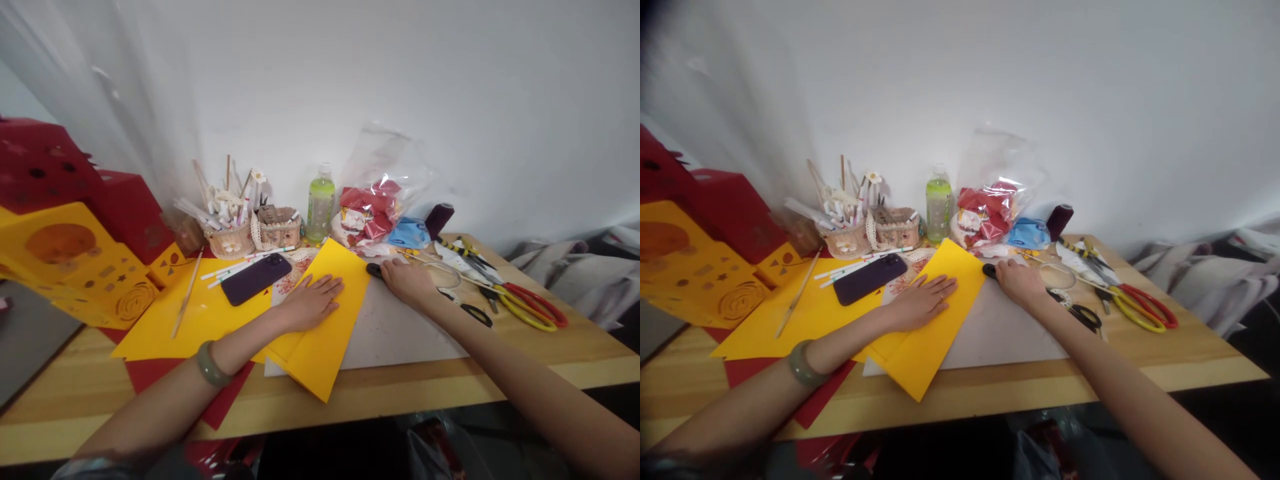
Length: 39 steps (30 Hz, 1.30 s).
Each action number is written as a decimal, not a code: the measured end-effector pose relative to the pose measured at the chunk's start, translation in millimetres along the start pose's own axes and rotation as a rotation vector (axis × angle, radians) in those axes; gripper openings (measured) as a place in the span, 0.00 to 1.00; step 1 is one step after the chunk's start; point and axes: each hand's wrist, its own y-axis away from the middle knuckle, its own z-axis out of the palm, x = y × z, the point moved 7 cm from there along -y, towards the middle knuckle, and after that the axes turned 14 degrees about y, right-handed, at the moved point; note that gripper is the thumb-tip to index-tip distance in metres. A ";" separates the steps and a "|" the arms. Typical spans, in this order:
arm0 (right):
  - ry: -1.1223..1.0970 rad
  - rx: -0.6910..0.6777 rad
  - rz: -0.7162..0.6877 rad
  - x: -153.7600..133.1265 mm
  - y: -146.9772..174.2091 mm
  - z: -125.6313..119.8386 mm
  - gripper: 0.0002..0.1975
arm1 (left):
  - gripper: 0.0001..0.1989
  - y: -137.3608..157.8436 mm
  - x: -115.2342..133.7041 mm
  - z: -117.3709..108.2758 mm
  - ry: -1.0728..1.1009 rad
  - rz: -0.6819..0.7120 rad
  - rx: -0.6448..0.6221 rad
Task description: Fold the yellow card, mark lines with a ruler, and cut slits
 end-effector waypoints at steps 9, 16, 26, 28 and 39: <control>0.027 -0.023 -0.108 -27.9 16.3 -1.1 0.15 | 0.26 -1.8 -2.1 2.6 0.008 -0.019 -0.009; 0.035 -0.010 -0.245 -64.7 63.2 -21.3 0.12 | 0.26 -1.2 -0.9 1.5 0.015 -0.029 0.003; 0.032 0.039 -0.370 -94.3 101.2 -36.7 0.11 | 0.26 -3.0 -4.8 -0.7 0.016 -0.038 0.007; 0.048 0.044 -0.352 -87.7 87.7 -35.9 0.11 | 0.26 -6.9 -7.5 -2.5 0.009 -0.056 0.023; 0.044 0.169 -0.421 -94.0 97.0 -31.7 0.11 | 0.26 -16.4 -14.5 -3.9 0.015 -0.086 0.030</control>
